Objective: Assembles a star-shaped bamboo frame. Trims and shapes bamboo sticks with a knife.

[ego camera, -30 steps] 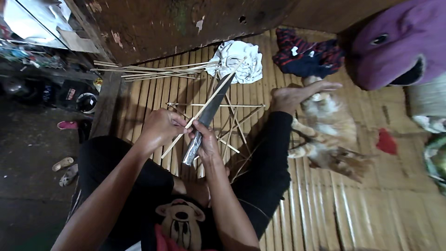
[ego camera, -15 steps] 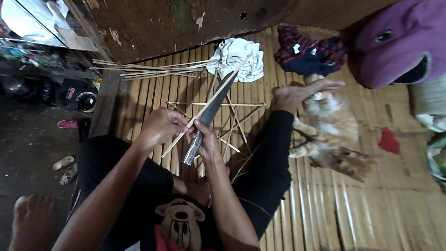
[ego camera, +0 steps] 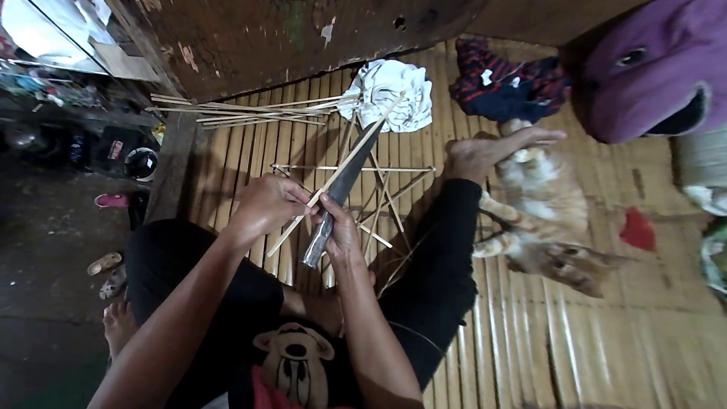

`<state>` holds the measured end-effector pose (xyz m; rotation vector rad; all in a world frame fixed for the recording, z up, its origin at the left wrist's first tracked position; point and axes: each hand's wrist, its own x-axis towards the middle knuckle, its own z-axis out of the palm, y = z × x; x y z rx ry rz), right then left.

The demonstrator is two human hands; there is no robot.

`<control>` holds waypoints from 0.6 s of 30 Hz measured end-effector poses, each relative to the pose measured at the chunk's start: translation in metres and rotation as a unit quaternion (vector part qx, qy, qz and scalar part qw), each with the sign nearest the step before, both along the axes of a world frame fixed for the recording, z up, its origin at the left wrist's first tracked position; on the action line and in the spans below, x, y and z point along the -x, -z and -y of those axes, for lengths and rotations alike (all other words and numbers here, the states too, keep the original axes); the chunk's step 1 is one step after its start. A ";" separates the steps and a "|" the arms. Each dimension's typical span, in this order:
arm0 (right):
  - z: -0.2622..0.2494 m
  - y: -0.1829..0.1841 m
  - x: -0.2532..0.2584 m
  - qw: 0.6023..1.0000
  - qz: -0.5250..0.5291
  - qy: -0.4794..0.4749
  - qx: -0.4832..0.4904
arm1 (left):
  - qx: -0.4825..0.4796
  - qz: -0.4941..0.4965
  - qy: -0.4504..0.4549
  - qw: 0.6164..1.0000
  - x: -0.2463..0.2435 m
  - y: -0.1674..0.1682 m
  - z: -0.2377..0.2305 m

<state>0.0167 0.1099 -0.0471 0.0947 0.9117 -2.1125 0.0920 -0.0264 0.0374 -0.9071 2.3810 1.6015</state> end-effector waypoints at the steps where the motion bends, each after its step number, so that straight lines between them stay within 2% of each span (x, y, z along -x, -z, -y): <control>1: 0.000 0.000 0.000 1.000 0.004 0.003 0.000 | -0.001 -0.001 -0.003 1.000 0.001 0.000 -0.001; 9: 0.002 0.002 -0.001 1.000 -0.016 0.021 -0.015 | 0.053 0.027 0.011 0.998 0.003 -0.009 -0.009; 18: -0.002 -0.001 -0.001 0.998 -0.046 0.026 -0.019 | 0.035 -0.007 0.009 0.999 -0.002 -0.003 -0.008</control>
